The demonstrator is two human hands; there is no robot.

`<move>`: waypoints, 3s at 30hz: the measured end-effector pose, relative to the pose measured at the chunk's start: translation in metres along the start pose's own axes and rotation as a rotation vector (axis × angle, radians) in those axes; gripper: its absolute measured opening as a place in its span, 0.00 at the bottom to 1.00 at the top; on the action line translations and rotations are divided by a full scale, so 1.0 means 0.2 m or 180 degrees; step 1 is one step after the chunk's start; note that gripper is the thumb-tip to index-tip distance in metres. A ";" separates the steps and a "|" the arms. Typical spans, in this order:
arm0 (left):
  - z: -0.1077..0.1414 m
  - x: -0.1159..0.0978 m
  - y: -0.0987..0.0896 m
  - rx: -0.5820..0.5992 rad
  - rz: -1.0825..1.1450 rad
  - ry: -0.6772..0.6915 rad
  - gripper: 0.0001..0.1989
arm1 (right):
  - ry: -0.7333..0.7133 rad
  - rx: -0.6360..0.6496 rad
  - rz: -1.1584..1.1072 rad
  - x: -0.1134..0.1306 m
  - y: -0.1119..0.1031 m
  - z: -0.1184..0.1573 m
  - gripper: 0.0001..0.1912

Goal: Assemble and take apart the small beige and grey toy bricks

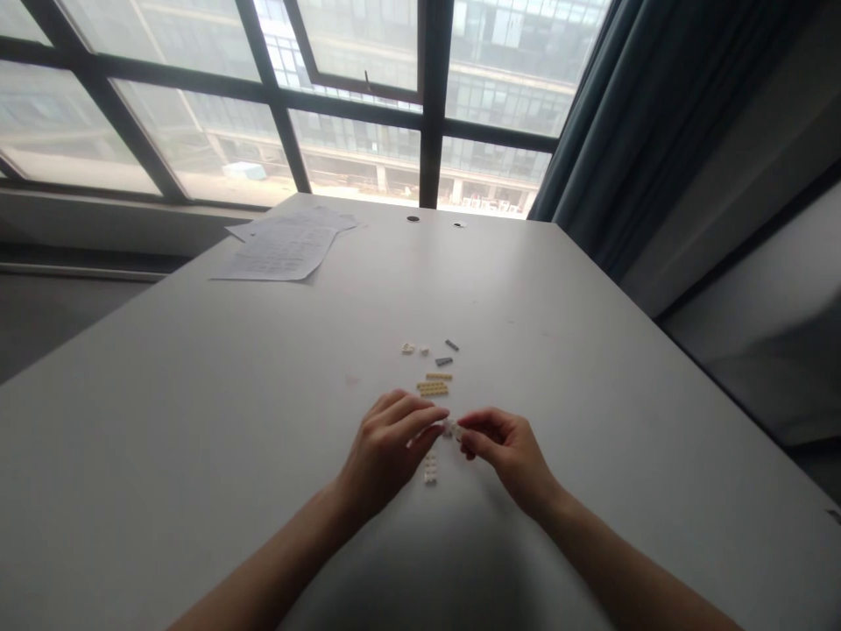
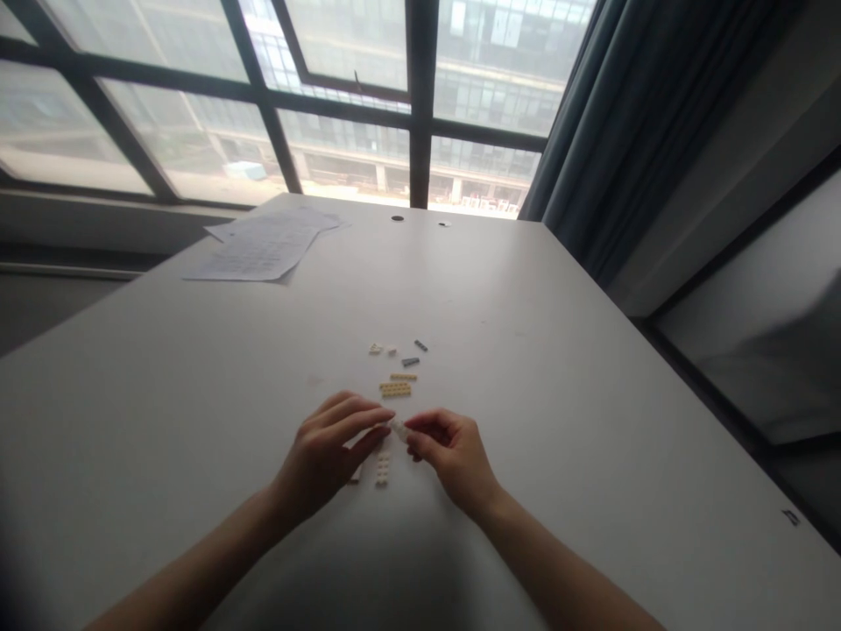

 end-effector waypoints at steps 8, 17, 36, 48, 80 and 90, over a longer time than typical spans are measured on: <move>0.01 0.00 0.00 0.0322 0.0031 0.0087 0.03 | 0.0108 0.0255 -0.0359 -0.06 0.02 0.00 0.11; 0.02 -0.03 0.04 0.0632 -0.0076 0.0013 0.07 | -0.0207 0.0237 -0.0324 -0.02 0.03 0.02 0.10; 0.04 0.00 0.07 0.0641 0.0215 -0.0453 0.14 | -0.0795 0.0116 0.0820 0.05 0.02 0.05 0.07; 0.05 -0.01 0.07 0.0477 0.0360 -0.0705 0.15 | -0.1543 0.0324 0.1858 0.11 0.10 0.11 0.17; 0.21 -0.08 0.09 0.1436 -0.0665 0.0552 0.06 | -0.0601 0.0322 0.3716 -0.03 -0.04 0.15 0.18; 0.21 -0.08 0.07 0.1219 -0.0633 0.0512 0.06 | -0.0607 0.0335 0.3626 -0.04 -0.05 0.16 0.19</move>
Point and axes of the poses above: each hand's wrist, its own z-axis away from the middle knuckle, its own y-axis out of the palm, x = y × z, the point moved 6 cm from there along -z, towards the middle knuckle, and after that the axes turned 1 degree about x, right-handed, at the moved point
